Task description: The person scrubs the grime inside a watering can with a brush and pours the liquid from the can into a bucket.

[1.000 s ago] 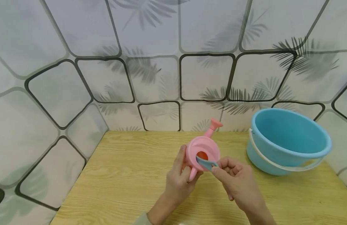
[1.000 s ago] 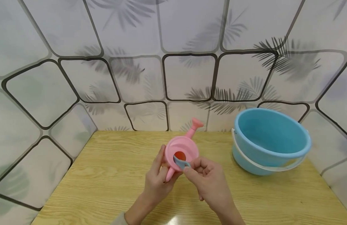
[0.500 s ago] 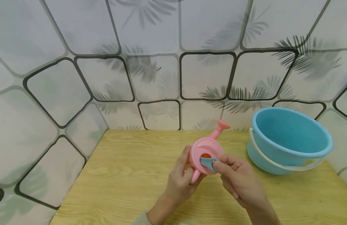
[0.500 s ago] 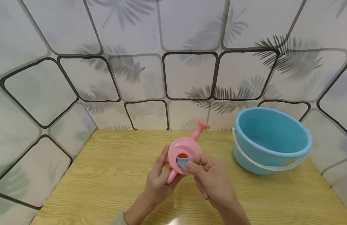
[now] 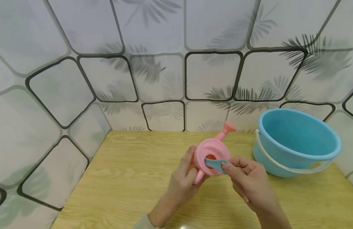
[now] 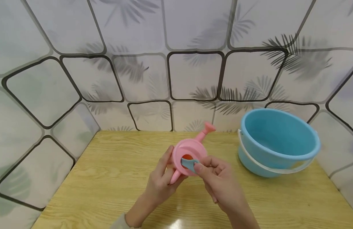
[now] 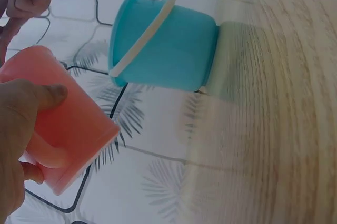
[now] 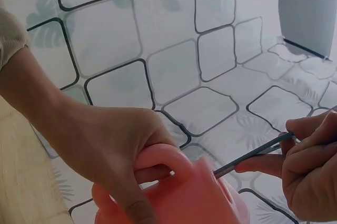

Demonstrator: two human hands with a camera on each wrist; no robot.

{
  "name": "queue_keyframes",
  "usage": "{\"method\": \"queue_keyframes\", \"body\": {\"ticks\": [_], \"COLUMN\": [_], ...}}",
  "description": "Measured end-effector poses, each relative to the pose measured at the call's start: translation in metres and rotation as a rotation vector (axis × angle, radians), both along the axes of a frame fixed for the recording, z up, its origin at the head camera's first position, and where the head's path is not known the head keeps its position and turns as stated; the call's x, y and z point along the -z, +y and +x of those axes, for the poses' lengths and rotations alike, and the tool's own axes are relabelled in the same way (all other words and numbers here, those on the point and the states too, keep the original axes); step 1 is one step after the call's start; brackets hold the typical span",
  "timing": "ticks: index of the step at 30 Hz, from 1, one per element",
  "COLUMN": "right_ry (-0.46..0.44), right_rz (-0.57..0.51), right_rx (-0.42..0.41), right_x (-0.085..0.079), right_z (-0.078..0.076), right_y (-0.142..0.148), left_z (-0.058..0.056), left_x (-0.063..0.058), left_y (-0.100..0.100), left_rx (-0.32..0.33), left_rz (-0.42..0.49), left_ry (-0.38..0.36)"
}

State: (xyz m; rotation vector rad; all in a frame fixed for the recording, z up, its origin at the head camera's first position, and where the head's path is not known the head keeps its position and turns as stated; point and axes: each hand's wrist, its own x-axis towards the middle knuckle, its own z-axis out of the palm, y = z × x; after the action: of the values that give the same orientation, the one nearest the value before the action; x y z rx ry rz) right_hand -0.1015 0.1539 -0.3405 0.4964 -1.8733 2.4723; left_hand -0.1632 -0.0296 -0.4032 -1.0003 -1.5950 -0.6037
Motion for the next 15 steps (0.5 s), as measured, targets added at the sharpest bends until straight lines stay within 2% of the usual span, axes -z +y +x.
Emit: {"method": "queue_keyframes", "body": {"ticks": [4,8,13,15], "right_ry": [0.005,0.040,0.027,0.036], "right_rz": [0.065,0.055,0.079,0.050], "right_rx": [0.114,0.189,0.179,0.163], "right_x": [-0.0015,-0.0030,-0.0029,-0.0023], "right_z": [0.0009,0.0014,0.0010,0.0011], "right_y": [-0.0039,-0.0048,-0.0051,-0.0039], "left_z": [0.0003,0.0004,0.0004,0.0008], "left_x": [-0.0006,-0.0012,-0.0011,-0.0005], "left_y": [0.0009,0.0013,0.0015,0.0017], "left_rx": [0.005,-0.005,-0.004,-0.003], "left_rz": [-0.012,-0.007,-0.010,-0.011], "left_ry": [0.009,0.002,0.013,0.006]}}
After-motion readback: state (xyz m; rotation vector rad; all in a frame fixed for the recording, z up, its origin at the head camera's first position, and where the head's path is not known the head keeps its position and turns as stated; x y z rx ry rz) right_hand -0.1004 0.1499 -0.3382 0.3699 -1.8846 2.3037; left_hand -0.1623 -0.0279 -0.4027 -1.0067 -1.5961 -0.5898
